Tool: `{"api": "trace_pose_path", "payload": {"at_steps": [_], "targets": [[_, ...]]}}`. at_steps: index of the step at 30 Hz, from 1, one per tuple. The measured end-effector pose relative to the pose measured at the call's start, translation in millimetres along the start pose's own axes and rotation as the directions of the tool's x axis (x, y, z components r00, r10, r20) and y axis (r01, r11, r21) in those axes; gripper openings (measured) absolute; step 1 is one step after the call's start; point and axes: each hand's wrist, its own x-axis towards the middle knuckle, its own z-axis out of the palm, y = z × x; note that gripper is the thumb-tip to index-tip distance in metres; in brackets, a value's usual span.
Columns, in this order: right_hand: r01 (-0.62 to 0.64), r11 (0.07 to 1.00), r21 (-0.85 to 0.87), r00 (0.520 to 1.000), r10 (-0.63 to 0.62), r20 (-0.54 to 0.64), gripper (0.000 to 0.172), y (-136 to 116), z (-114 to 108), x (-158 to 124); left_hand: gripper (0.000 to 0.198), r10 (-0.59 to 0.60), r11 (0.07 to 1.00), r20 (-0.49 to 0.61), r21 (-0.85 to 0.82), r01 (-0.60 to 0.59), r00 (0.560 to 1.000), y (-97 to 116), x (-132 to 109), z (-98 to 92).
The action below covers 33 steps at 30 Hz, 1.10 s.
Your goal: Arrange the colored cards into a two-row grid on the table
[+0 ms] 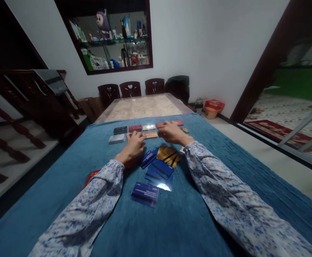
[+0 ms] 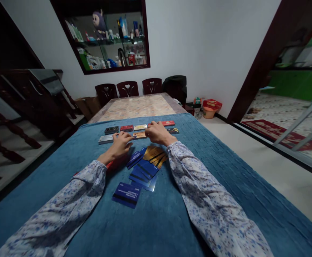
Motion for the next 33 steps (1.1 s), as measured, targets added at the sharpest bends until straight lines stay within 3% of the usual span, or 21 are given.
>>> {"api": "trace_pose_path", "payload": {"at_steps": [9,18,26,33], "targets": [[0.121,0.99,0.073,0.991,-0.124,0.042,0.022,-27.4,7.2,-2.6,0.027,0.027,0.999,-0.03,-0.035,-0.028,0.999,4.6,-50.6,-1.5],[0.297,0.943,0.149,0.951,-0.306,0.042,0.027,-24.4,30.4,-3.8,0.024,0.071,0.996,-0.084,-0.038,-0.075,0.994,17.4,-88.1,4.7],[0.315,0.931,0.185,0.939,-0.334,0.083,0.049,-30.4,38.2,-7.3,0.025,0.094,0.993,-0.044,-0.067,-0.096,0.995,25.2,-101.3,6.9],[0.325,0.924,0.204,0.921,-0.358,0.155,0.035,-41.5,41.4,-8.8,0.023,0.09,0.994,-0.034,-0.058,-0.092,0.995,25.1,-102.2,6.4]]}}
